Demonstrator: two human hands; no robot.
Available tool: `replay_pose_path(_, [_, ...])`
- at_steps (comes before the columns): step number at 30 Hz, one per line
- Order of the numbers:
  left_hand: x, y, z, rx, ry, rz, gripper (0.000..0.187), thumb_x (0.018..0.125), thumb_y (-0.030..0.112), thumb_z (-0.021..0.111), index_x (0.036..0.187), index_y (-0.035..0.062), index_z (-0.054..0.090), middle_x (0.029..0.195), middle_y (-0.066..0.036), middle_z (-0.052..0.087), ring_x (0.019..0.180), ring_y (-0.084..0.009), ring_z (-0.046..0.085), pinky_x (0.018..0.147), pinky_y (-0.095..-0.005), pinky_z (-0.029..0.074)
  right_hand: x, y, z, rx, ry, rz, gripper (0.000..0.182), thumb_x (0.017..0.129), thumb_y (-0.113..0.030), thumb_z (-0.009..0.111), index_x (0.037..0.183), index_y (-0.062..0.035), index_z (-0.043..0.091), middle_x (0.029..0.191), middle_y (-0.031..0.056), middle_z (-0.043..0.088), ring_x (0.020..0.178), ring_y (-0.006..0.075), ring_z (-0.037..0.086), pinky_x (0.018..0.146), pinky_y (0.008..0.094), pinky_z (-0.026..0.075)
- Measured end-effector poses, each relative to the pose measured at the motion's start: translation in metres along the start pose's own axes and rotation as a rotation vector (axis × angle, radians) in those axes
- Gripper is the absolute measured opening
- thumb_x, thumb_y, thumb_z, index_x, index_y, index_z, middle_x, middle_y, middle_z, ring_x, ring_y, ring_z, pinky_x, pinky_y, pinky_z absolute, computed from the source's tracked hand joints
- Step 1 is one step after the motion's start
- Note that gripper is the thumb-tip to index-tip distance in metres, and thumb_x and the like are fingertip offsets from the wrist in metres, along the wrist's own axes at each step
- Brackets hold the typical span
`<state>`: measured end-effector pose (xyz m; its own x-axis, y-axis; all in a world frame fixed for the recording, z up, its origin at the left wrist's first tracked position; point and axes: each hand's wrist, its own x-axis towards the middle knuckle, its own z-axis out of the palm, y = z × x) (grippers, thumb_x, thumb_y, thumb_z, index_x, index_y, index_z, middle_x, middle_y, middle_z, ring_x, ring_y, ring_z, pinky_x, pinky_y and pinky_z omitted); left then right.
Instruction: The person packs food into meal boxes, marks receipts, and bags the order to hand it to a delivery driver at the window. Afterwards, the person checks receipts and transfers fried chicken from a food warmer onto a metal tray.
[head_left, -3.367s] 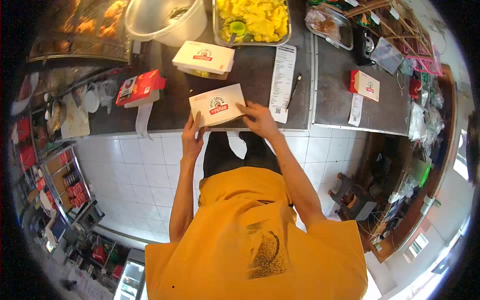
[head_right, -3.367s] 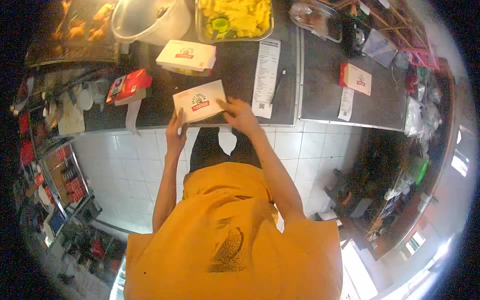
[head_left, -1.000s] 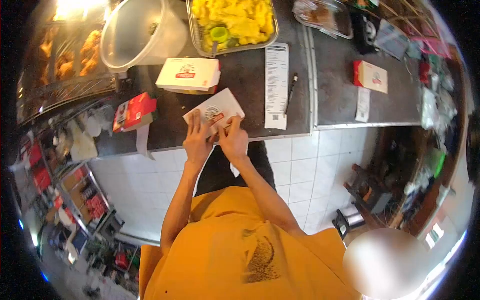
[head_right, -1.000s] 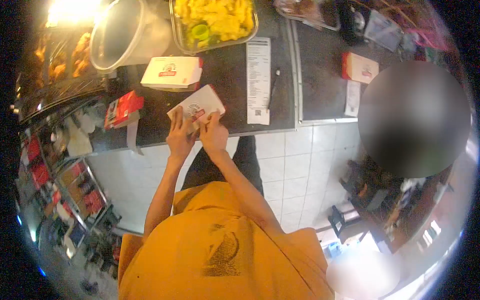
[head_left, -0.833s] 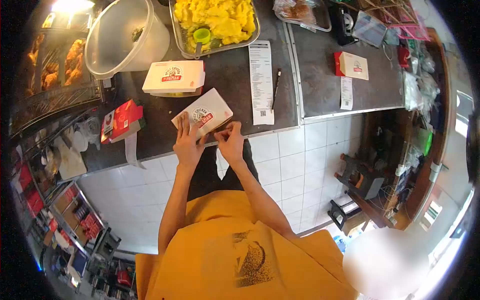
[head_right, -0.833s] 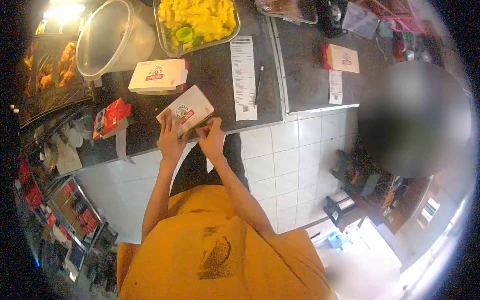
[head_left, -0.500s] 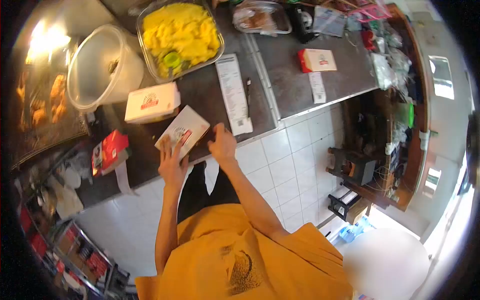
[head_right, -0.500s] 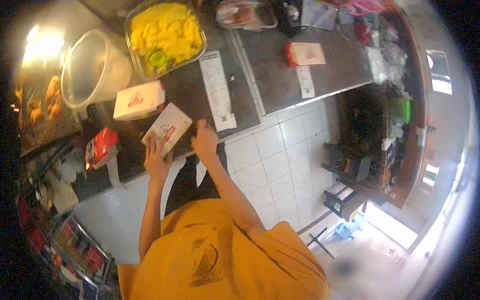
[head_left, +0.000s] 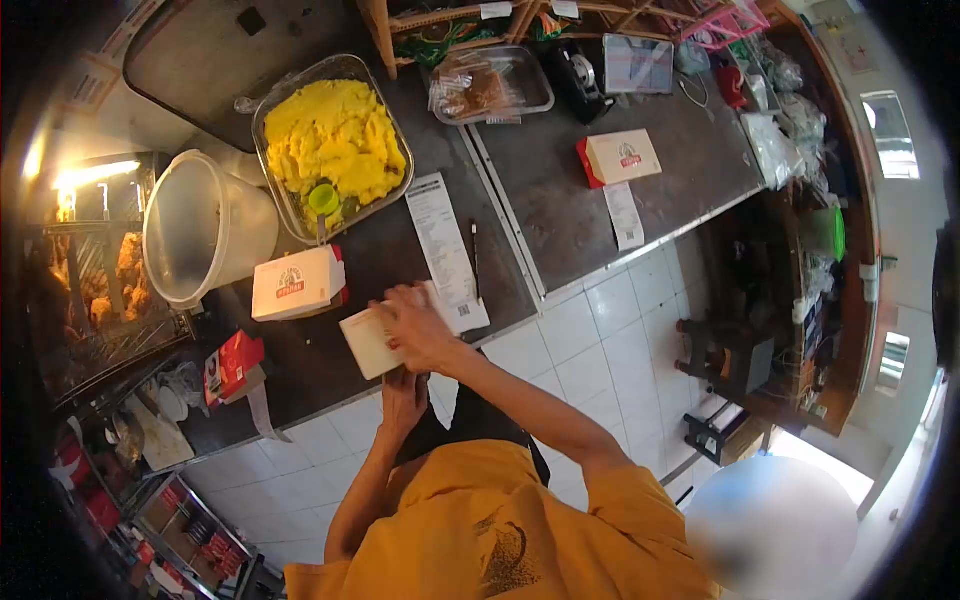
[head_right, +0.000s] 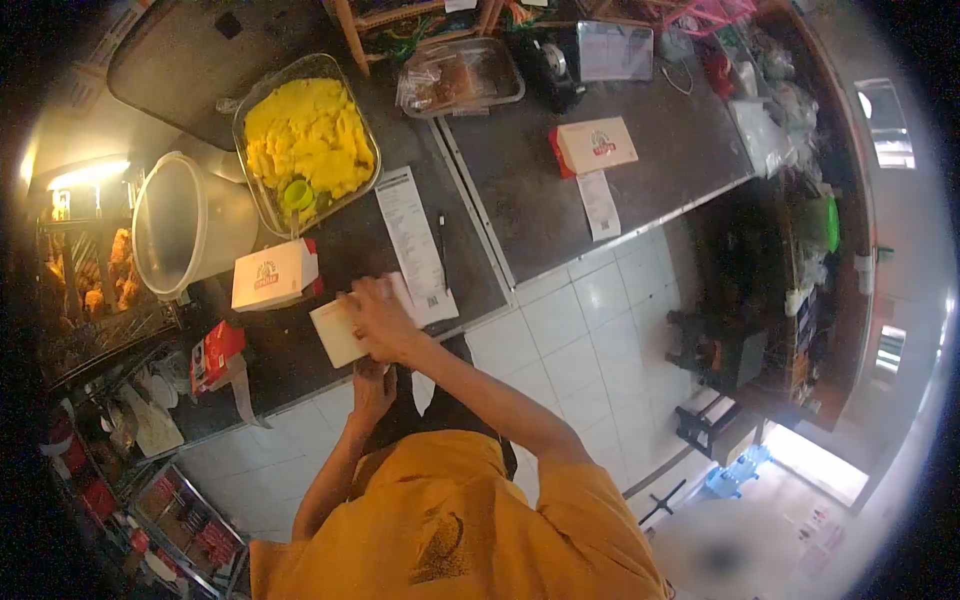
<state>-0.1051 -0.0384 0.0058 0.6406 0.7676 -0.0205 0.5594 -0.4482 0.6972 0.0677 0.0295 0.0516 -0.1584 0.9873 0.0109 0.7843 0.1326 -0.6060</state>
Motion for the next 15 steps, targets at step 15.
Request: replay_pose_path(15, [0.242, 0.059, 0.097, 0.298, -0.096, 0.144, 0.061, 0.097, 0.022, 0.048, 0.153, 0.0049, 0.031, 0.161, -0.014, 0.025, 0.152, -0.0293, 0.018, 0.120, -0.0618, 0.008, -0.051, 0.196, -0.257, -0.299, 0.275, 0.513, 0.098, 0.054, -0.010, 0.082, 0.143, -0.0085, 0.040, 0.128, 0.0249, 0.044, 0.122, 0.0451, 0.042, 0.103, 0.0552, 0.035])
